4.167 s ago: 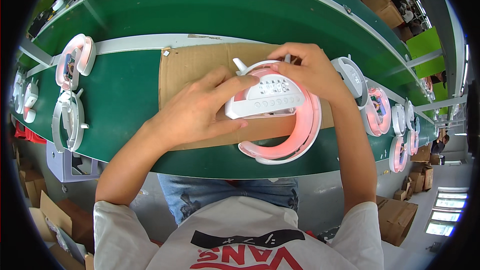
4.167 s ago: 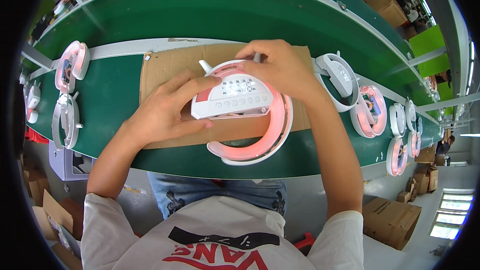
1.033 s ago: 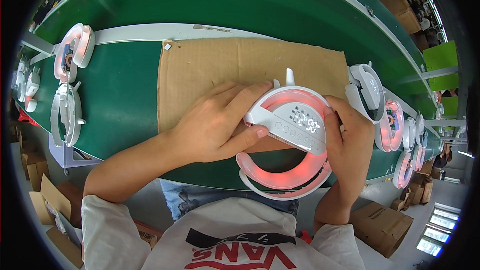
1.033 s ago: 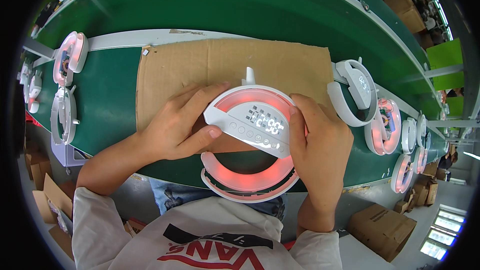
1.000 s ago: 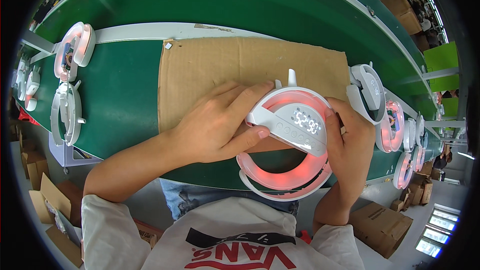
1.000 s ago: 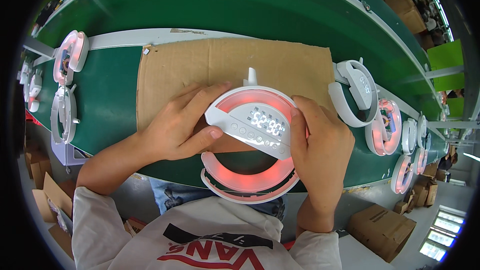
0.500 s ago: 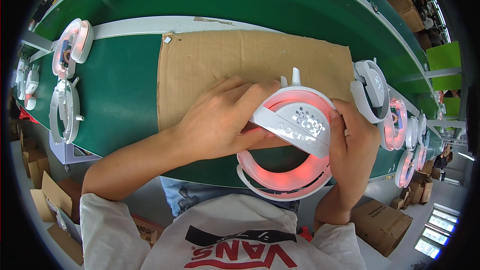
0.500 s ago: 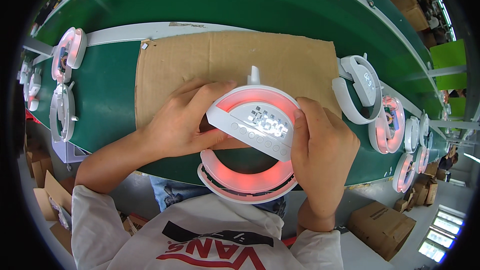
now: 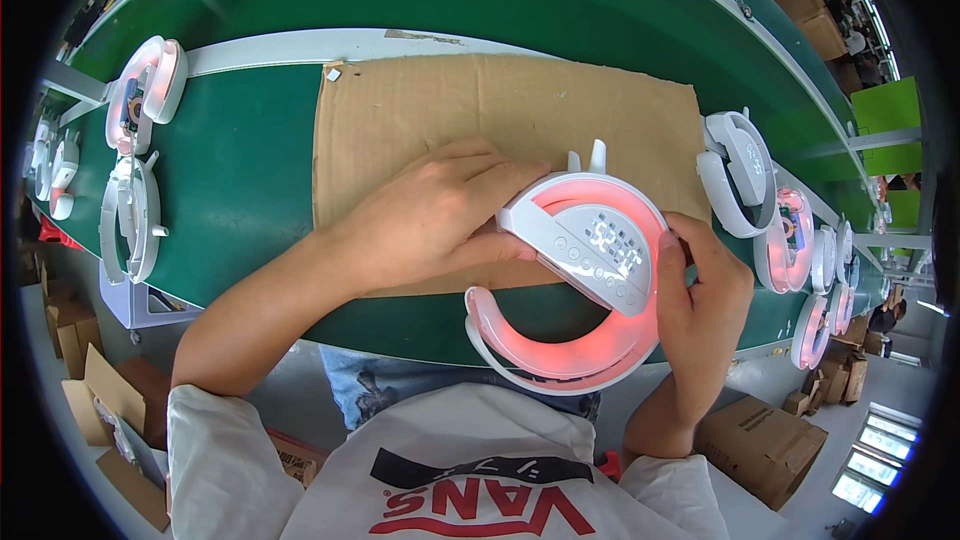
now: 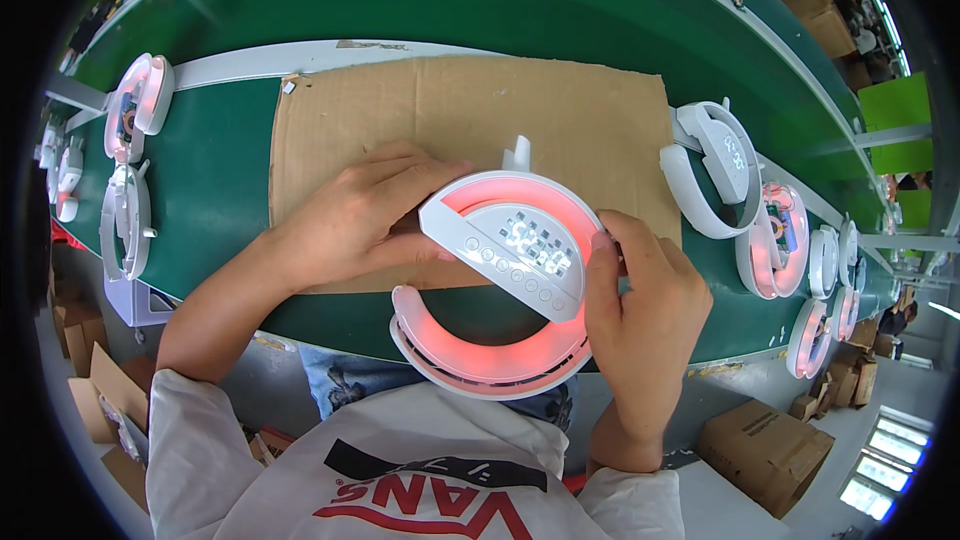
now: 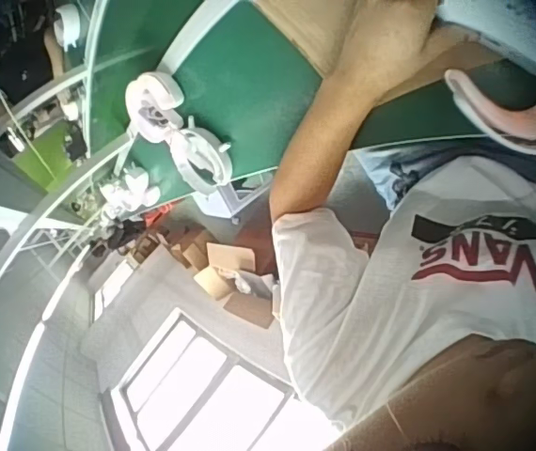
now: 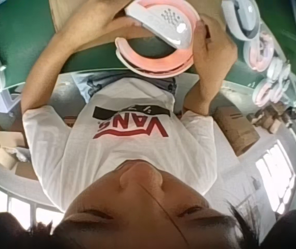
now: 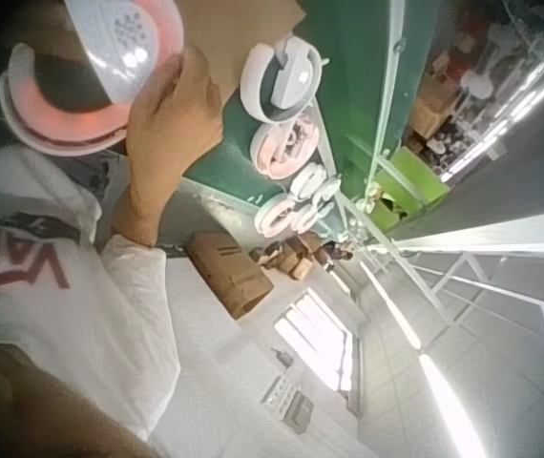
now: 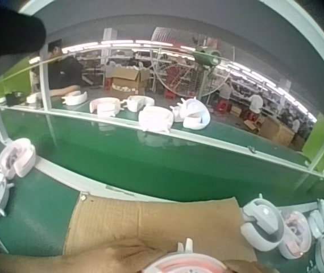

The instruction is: The person assembles a crescent-shaped light and speaker device by hand, inserting internal electronic circuit boards, internal wiring, and a battery pack into one half of a plastic outer shell, then snapping the other half of the plastic outer shell onto it to enclose the components.

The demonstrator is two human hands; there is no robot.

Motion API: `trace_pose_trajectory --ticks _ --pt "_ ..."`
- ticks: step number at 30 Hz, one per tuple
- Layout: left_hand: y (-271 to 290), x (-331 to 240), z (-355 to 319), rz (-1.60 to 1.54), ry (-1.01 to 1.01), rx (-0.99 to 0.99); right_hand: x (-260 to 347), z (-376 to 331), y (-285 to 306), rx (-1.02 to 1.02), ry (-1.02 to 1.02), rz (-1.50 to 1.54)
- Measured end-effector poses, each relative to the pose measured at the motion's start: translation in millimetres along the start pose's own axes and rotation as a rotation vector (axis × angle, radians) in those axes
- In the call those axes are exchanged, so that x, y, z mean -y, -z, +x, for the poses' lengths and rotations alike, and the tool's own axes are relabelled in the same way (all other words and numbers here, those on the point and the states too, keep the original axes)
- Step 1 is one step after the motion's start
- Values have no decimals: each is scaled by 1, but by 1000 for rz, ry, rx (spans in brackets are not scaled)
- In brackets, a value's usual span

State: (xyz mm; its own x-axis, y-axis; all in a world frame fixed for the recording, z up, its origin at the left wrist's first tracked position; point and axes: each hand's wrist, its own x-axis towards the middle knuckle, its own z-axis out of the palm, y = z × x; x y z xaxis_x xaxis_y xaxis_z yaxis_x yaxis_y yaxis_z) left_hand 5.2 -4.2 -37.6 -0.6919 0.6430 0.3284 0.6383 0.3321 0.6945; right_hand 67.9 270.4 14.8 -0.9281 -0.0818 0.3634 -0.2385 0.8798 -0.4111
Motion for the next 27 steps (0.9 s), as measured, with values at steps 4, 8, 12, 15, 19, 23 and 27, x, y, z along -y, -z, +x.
trace_pose_trajectory --ticks 4,8,12,15,19,23,27 --pt "-4 -1 -2 26 -8 -42 13 -2 8 73 -80 -81" --pt "-8 -11 -4 129 44 -25 15 -12 12 69 -61 -95" --pt "-4 -18 -6 209 59 54 16 -14 12 144 -22 -170" --pt "5 -13 -8 166 77 137 17 -16 12 143 -40 -171" --pt "5 -4 -9 70 25 99 7 -14 9 -10 190 -294" --pt "4 -4 -9 -60 34 37 -6 -9 2 84 234 -43" --pt "0 -1 -9 -169 -19 -20 -4 22 22 565 -65 297"
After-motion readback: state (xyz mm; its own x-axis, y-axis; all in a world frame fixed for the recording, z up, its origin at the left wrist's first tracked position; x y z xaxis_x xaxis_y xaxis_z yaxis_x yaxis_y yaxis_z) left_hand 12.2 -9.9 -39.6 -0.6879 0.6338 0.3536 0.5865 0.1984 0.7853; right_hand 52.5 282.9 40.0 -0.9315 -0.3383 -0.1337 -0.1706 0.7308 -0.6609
